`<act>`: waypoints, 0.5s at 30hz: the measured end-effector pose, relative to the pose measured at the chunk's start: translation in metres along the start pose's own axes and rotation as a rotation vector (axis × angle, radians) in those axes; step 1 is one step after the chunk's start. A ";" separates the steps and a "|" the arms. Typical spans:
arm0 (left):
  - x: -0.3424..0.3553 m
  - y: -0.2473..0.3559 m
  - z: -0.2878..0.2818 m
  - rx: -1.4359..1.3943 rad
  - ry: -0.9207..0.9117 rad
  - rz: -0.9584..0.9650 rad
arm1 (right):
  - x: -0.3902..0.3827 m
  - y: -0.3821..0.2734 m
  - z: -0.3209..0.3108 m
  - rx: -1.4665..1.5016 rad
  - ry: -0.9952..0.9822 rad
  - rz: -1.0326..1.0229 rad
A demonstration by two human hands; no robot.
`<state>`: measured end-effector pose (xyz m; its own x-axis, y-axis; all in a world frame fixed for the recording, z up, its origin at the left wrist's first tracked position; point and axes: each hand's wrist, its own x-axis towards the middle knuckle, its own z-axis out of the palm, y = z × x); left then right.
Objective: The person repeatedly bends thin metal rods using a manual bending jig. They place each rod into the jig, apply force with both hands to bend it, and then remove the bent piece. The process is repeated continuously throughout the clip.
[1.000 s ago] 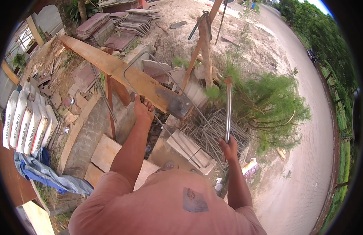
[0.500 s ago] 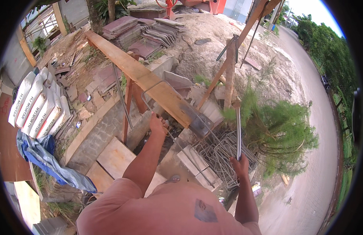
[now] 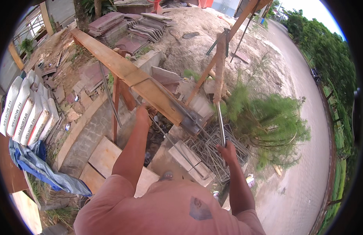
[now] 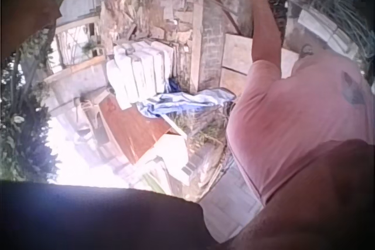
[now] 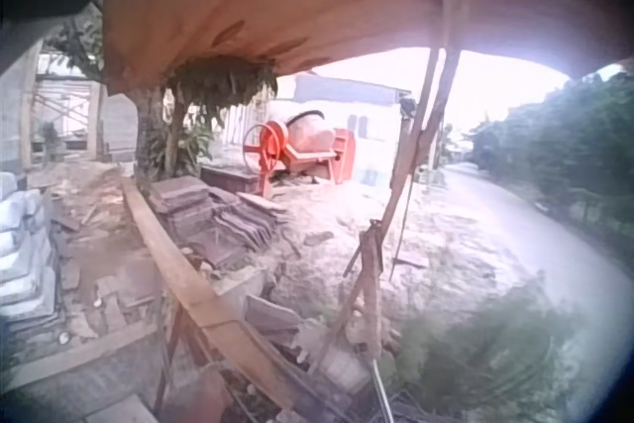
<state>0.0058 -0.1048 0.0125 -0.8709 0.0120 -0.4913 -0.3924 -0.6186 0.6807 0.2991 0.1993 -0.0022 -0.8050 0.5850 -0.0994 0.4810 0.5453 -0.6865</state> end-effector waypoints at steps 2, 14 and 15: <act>-0.002 -0.004 0.000 0.272 0.003 0.114 | 0.005 -0.009 0.004 0.144 -0.060 0.079; 0.078 0.040 -0.031 1.341 0.132 1.058 | 0.053 -0.079 0.050 0.186 -0.075 0.050; 0.091 0.048 -0.026 1.419 0.087 1.106 | 0.053 -0.082 0.048 0.201 -0.085 0.061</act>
<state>-0.0850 -0.1535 -0.0135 -0.8800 0.0372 0.4735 0.3304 0.7640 0.5541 0.2003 0.1572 0.0145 -0.8069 0.5559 -0.1995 0.4576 0.3749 -0.8063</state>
